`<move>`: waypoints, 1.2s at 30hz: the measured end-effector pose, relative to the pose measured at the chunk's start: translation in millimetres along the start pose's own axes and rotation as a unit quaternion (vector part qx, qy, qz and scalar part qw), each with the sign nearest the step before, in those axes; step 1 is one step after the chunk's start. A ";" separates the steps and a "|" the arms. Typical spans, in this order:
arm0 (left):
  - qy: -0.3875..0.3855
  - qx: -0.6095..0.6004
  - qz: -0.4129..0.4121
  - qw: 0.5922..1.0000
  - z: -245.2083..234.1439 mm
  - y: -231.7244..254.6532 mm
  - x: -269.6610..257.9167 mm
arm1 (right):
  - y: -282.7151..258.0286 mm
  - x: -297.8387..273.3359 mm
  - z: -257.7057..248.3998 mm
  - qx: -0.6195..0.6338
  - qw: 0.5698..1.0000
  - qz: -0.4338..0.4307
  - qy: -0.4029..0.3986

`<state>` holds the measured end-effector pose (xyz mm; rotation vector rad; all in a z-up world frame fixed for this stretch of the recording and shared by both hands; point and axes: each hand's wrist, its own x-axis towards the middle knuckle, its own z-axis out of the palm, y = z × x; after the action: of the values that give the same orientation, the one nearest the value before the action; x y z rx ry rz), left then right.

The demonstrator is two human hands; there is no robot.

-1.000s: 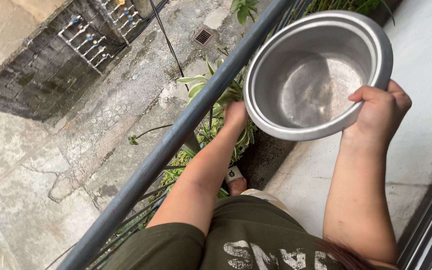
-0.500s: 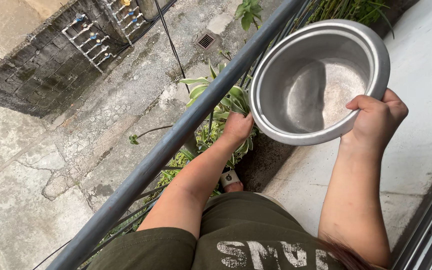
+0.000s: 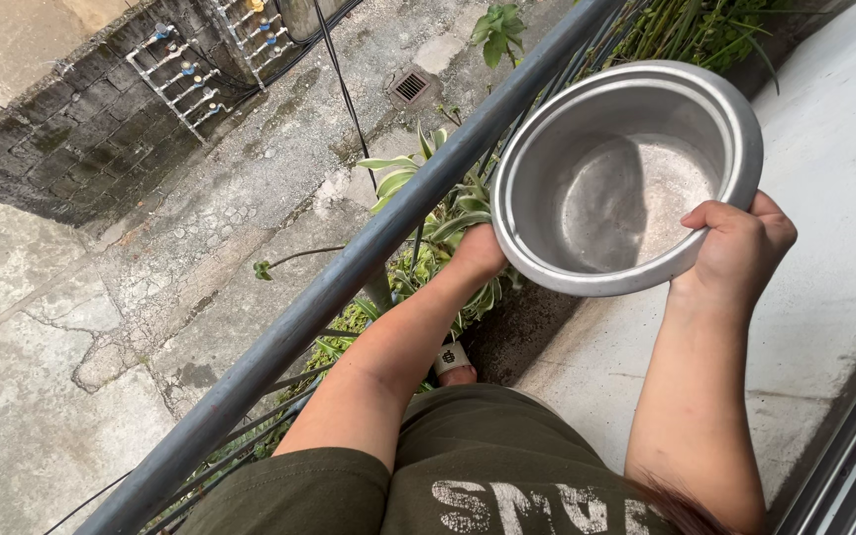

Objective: The person carries a metal pot to a sink, fills it with water from a tap, and then walks to a balcony to water several potted plants. The person pours water from the pot onto the plants one by one.

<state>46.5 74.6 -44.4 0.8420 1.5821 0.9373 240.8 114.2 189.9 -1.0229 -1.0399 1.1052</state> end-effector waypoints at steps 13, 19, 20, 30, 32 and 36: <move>0.032 0.159 0.115 0.980 0.8 -4.6 41.1 | -2.2 3.7 5.7 -0.015 1.000 -0.023 -0.012; 0.022 0.187 0.079 0.979 -5.5 10.4 43.7 | -1.9 7.4 5.8 -0.009 0.999 -0.026 -0.023; 0.018 0.185 0.081 0.979 -7.9 13.0 44.5 | -2.3 8.9 5.3 -0.013 0.999 -0.030 -0.026; -0.081 0.016 0.171 0.982 -43.2 53.9 54.8 | -5.7 23.5 10.3 -0.026 0.996 -0.074 -0.046; -0.061 0.023 0.164 0.984 -45.3 56.5 48.4 | -8.0 24.2 13.0 -0.010 0.997 -0.062 -0.044; -0.003 0.109 0.125 0.986 -43.3 53.7 37.5 | -10.1 24.5 17.7 0.022 0.997 -0.048 -0.056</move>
<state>-0.2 125.2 -6.9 1.2184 1.6189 0.9451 228.8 138.7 206.3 -0.8742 -1.1372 1.1119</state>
